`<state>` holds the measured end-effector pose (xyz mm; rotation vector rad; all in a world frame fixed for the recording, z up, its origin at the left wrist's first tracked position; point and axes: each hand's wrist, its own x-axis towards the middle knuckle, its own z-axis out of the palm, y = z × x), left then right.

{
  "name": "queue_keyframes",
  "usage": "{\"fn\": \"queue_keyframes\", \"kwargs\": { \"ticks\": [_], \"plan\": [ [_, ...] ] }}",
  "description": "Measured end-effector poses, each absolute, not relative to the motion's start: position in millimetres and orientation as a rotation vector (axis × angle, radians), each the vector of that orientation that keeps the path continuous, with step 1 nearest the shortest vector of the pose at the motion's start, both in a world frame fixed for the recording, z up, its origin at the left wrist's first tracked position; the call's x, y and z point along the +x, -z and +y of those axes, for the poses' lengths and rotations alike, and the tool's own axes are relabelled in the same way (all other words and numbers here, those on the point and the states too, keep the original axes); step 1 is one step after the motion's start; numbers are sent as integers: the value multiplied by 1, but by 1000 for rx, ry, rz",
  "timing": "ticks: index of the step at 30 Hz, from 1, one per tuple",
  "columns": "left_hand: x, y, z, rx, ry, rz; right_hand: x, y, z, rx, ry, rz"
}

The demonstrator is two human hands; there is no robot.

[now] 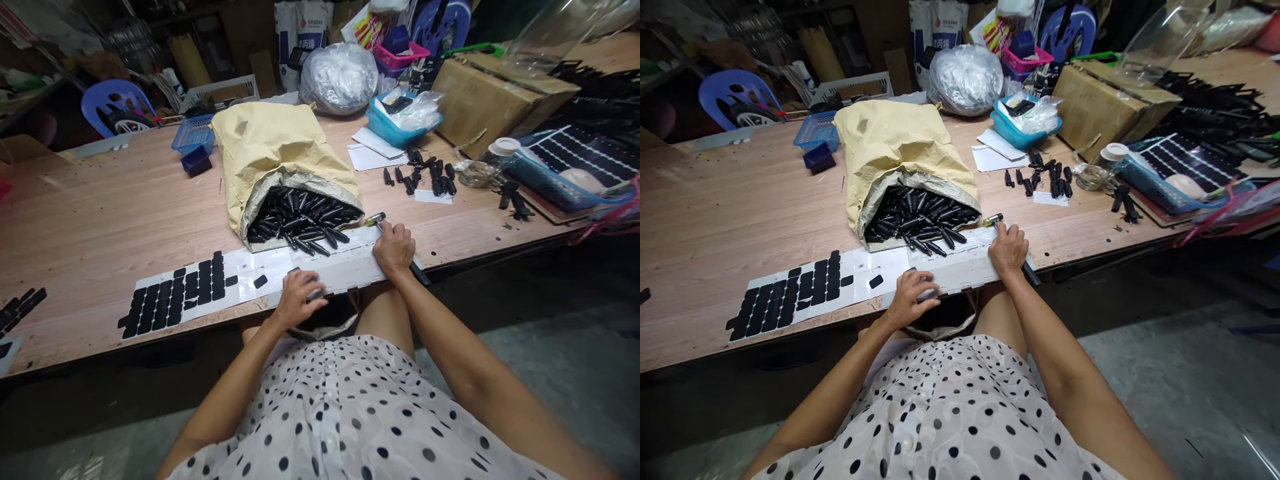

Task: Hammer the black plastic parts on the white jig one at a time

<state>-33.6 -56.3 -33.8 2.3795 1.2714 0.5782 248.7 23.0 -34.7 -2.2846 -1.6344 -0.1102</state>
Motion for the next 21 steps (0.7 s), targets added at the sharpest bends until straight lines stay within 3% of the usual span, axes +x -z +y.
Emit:
{"fn": "queue_keyframes", "kwargs": {
  "ticks": [6, 11, 21],
  "plan": [
    [-39, 12, 16, 2420, -633, 1628, 250, 37, 24, -2285, 115, -1654],
    [-43, 5, 54, 2581, -467, 1554, 246, 35, 24, -2297, 135, -1646],
    [-34, 10, 16, 2558, -449, 1404, 244, 32, 23, -2322, 159, -1651]
  ]
}}
